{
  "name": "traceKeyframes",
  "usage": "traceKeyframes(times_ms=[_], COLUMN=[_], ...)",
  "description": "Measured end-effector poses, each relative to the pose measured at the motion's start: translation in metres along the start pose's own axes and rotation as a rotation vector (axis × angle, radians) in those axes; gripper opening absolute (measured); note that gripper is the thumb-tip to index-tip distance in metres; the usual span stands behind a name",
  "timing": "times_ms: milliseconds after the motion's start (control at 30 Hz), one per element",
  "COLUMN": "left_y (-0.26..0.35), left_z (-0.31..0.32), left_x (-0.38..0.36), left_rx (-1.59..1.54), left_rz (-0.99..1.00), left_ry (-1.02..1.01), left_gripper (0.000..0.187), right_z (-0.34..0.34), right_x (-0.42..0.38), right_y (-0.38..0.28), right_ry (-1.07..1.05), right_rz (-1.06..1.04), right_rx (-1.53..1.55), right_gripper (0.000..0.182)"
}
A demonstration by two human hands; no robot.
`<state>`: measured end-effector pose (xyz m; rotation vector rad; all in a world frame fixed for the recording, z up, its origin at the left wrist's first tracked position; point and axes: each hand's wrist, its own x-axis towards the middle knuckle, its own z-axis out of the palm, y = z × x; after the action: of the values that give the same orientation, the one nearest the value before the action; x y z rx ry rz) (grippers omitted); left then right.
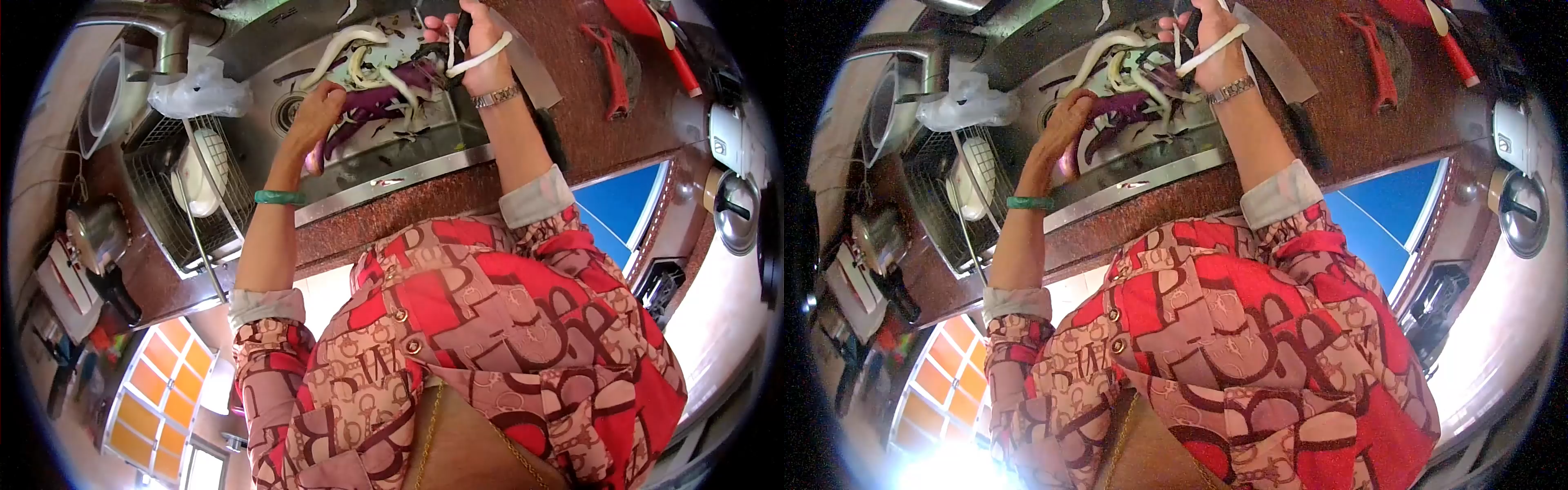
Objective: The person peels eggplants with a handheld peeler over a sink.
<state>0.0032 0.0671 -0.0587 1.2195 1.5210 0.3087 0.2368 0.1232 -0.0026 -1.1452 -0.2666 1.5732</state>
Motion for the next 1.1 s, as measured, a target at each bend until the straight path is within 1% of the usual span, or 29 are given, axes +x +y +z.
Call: traceKeyframes(times_ms=[33, 67, 100, 167, 200, 233, 300, 367, 433, 467, 500, 567, 600, 633, 700, 733, 767, 833, 867, 967, 1033, 1067, 1100], left_y=[0.003, 0.002, 0.006, 0.015, 0.015, 0.016, 0.021, 0.031, 0.05, 0.044, 0.039, 0.041, 0.046, 0.052, 0.048, 0.049, 0.049, 0.054, 0.057, 0.057, 0.057, 0.057, 0.053], left_z=[0.0, 0.001, -0.002, -0.016, -0.022, -0.023, -0.028, -0.036, -0.037, -0.035, -0.03, -0.012, -0.001, 0.009, 0.023, 0.028, 0.032, 0.034, 0.033, 0.033, 0.036, 0.038, 0.039], left_x=[-0.002, -0.006, -0.01, -0.018, -0.022, -0.026, -0.038, -0.048, -0.067, -0.066, -0.065, -0.073, -0.078, -0.084, -0.084, -0.085, -0.087, -0.093, -0.097, -0.099, -0.1, -0.101, -0.1], left_rx=[0.009, 0.15, 0.151, -0.172, -0.224, -0.223, -0.378, -0.409, -0.719, -0.9, -0.947, -1.062, -1.124, -1.179, -1.29, -1.322, -1.329, -1.345, -1.355, -1.37, -1.396, -1.422, -1.423], left_rz=[-0.05, 0.048, 0.048, -0.119, -0.142, -0.137, -0.103, -0.103, -0.186, -0.207, -0.202, -0.171, -0.154, -0.191, -0.167, -0.151, -0.149, -0.041, -0.018, 0.016, 0.012, 0.002, 0.003], left_ry=[-0.029, 0.021, 0.023, 0.014, 0.033, 0.039, 0.118, 0.09, 0.058, -0.006, -0.026, -0.071, -0.043, -0.03, -0.087, -0.078, -0.076, -0.042, -0.048, -0.063, -0.047, -0.036, -0.036], left_gripper=[0.035, 0.04, 0.04, 0.043, 0.04, 0.04, 0.037, 0.034, 0.036, 0.038, 0.038, 0.039, 0.035, 0.032, 0.031, 0.03, 0.03, 0.027, 0.023, 0.02, 0.019, 0.018, 0.018], right_z=[-0.002, -0.003, -0.001, 0.002, 0.002, 0.002, 0.0, -0.002, -0.003, -0.012, -0.005, -0.007, 0.001, 0.016, 0.027, 0.025, 0.024, 0.021, 0.021, 0.028, 0.038, 0.039, 0.039], right_x=[0.002, 0.003, 0.0, -0.003, -0.002, -0.002, -0.004, -0.004, 0.004, 0.018, 0.02, 0.032, 0.03, 0.016, 0.007, 0.013, 0.014, 0.014, 0.015, 0.002, -0.006, -0.006, -0.009], right_y=[0.0, 0.001, 0.0, 0.0, 0.001, 0.0, 0.0, 0.004, 0.014, 0.022, 0.026, 0.042, 0.048, 0.043, 0.048, 0.054, 0.059, 0.062, 0.064, 0.062, 0.066, 0.07, 0.069], right_ry=[-0.022, -0.024, 0.006, 0.03, 0.04, 0.048, 0.038, 0.031, -0.014, 0.0, 0.018, -0.011, 0.042, 0.019, -0.006, -0.001, 0.015, -0.02, -0.029, -0.015, -0.017, 0.004, 0.024], right_rz=[-0.012, -0.012, -0.029, -0.048, -0.075, -0.103, -0.09, -0.074, -0.029, -0.131, -0.127, -0.078, -0.141, -0.123, -0.159, -0.191, -0.285, -0.309, -0.309, -0.307, -0.437, -0.587, -0.653], right_rx=[0.001, 0.003, 0.014, 0.029, 0.016, 0.002, -0.013, -0.029, 0.118, 0.075, 0.048, -0.066, -0.085, -0.037, -0.014, -0.081, -0.213, -0.323, -0.326, -0.39, -0.428, -0.598, -0.803], right_gripper=[0.032, 0.032, 0.031, 0.029, 0.028, 0.027, 0.028, 0.029, 0.031, 0.025, 0.024, 0.024, 0.025, 0.025, 0.025, 0.023, 0.023, 0.025, 0.025, 0.029, 0.041, 0.043, 0.035])
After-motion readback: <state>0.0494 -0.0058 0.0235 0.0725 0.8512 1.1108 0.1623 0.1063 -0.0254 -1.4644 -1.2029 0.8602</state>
